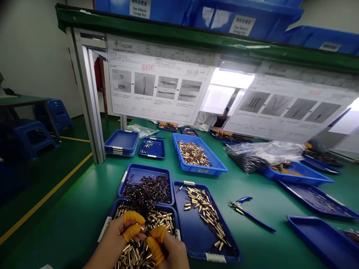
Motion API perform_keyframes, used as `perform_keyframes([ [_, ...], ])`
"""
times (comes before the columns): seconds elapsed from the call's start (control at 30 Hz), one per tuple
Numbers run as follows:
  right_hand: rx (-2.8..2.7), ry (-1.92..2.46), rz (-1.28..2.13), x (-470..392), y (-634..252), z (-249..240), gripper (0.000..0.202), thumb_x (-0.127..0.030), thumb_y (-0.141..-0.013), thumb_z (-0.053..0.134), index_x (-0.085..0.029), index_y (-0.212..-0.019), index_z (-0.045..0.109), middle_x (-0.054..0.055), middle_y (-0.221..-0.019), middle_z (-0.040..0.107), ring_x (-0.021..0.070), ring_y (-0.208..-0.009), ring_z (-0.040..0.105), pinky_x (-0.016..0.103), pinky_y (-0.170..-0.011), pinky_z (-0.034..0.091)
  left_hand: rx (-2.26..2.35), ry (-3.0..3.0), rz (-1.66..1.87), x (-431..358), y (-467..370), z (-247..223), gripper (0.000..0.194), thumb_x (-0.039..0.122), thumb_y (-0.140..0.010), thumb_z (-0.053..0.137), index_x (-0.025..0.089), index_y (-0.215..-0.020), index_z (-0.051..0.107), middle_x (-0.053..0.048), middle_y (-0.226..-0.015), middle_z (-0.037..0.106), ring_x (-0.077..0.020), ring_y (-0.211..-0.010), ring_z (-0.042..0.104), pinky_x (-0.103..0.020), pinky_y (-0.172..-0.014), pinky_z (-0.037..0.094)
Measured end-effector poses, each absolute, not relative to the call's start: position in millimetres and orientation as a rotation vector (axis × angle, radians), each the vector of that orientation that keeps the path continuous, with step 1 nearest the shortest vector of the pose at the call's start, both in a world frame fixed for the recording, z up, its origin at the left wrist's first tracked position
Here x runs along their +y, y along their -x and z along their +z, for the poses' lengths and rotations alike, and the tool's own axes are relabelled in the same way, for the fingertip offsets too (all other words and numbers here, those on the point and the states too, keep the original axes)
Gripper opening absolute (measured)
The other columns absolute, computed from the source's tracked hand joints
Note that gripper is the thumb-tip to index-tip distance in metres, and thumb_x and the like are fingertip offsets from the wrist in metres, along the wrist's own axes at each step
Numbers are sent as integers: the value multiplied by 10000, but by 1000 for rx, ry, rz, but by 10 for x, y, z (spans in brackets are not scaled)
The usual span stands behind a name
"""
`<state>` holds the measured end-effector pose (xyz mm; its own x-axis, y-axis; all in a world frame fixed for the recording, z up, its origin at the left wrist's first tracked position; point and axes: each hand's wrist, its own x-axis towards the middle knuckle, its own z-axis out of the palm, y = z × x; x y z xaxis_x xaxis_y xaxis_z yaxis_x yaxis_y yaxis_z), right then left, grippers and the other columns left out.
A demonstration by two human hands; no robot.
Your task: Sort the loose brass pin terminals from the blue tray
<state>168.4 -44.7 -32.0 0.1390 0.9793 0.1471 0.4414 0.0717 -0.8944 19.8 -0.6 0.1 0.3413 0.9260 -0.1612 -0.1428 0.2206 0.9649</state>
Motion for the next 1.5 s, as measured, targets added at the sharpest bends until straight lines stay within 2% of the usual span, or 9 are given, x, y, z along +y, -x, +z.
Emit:
perform_keyframes([
  [0.13, -1548, 1498, 697, -474, -1631, -204, 323, -437, -801, 487, -171, -781, 670, 30, -584, 618, 166, -521, 535, 224, -465, 381, 987, -1262, 919, -12, -166, 33, 110, 264, -694, 597, 176, -746, 637, -17, -689, 648, -191, -680, 600, -286, -644, 458],
  [0.3, -1559, 1497, 683, -491, -1618, -67, 290, -384, -810, 495, -162, -672, 622, 36, -564, 605, 175, -537, 563, 215, -478, 403, 987, -1335, 948, 3, -150, 28, 116, 239, -707, 566, 181, -777, 638, -37, -817, 673, -218, -821, 605, -303, -756, 451],
  [0.37, -1589, 1502, 697, -501, -1622, -23, 284, -370, -820, 482, -155, -706, 628, 40, -585, 614, 174, -546, 559, 219, -485, 397, 988, -1341, 944, 5, -150, 23, 122, 231, -709, 561, 187, -790, 642, -33, -821, 677, -221, -832, 608, -308, -771, 449],
  [0.7, -1601, 1524, 661, -546, -1624, 19, 272, -341, -838, 430, -159, -706, 583, -22, -529, 443, 123, -487, 334, 248, -455, 237, 957, -1417, 926, 2, -124, -24, 114, 228, -765, 552, 205, -831, 642, -13, -861, 672, -201, -864, 600, -292, -793, 442],
  [1.07, -1621, 1557, 658, -540, -1658, -161, 280, -344, -815, 474, -193, -579, 464, -59, -518, 321, 107, -487, 253, 249, -448, 173, 974, -1513, 896, -16, -143, -9, 141, 166, -758, 527, 206, -826, 644, -20, -851, 666, -197, -836, 598, -288, -765, 449],
  [1.13, -1551, 1526, 744, -529, -1661, -131, 254, -365, -807, 505, -197, -620, 464, -67, -526, 332, 103, -488, 269, 240, -445, 195, 991, -1558, 880, -22, -144, -7, 152, 159, -753, 521, 204, -831, 643, -23, -851, 655, -196, -820, 588, -286, -752, 445],
  [1.27, -1358, 1383, 1035, -494, -1669, -73, 214, -406, -806, 540, -203, -840, 481, -79, -563, 398, 95, -484, 374, 201, -443, 319, 1012, -1692, 746, -58, -149, -22, 153, 161, -740, 526, 206, -810, 654, -19, -808, 650, -196, -777, 572, -272, -712, 435],
  [1.4, -1415, 1361, 1033, -449, -1646, -86, 283, -453, -755, 615, -193, -807, 516, -88, -489, 448, 77, -433, 429, 164, -408, 350, 1026, -1754, 674, -106, -148, -89, 163, 224, -745, 527, 246, -812, 674, -21, -898, 679, -218, -866, 579, -278, -778, 441],
  [1.5, -1438, 1292, 1075, -419, -1642, -78, 382, -553, -717, 610, -195, -833, 548, -69, -486, 516, 90, -439, 512, 167, -424, 398, 1077, -1699, 734, -108, -128, -141, 176, 240, -685, 565, 280, -809, 683, -14, -923, 691, -245, -929, 582, -289, -805, 467],
])
